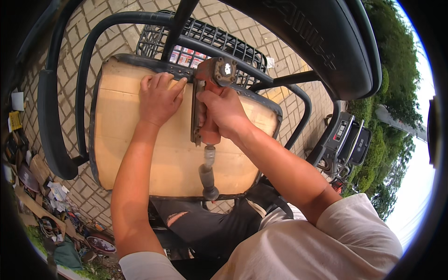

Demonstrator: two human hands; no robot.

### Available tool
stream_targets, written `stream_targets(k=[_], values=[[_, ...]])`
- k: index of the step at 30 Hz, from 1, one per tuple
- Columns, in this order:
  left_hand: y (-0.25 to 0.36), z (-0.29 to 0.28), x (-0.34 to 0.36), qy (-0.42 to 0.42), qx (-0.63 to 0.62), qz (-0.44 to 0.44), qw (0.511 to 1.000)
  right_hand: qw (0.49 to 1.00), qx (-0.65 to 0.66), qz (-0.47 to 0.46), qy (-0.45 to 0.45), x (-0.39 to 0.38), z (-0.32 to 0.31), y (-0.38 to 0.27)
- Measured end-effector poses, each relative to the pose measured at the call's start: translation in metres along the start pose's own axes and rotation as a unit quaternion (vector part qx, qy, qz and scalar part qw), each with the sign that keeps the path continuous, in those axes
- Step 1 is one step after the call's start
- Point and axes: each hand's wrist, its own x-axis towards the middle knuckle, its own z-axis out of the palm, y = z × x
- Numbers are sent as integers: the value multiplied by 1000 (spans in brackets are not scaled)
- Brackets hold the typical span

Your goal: The person uses a pneumatic staple gun to attach black fabric to the underside of a scooter seat. They repeatedly pull the fabric taut and drive staples along the perimeter of the wooden base, working around the edges and corners to secure the upholstery.

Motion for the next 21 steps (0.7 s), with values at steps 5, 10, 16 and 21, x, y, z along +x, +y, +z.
stream_targets(k=[5,10,16,21], values=[[-1,3,0,15,-8,0,1000,999,-20,9,25,1,5,3],[-1,1,-1,13,-14,-5,1000,999,-7,-24,29,-8,2,2],[29,2,15,22,-39,-42,998,998,37,-1,42,-16,-26,3],[28,21,21,-14,-55,-19,998,997,62,6,34,-20,-29,5]])
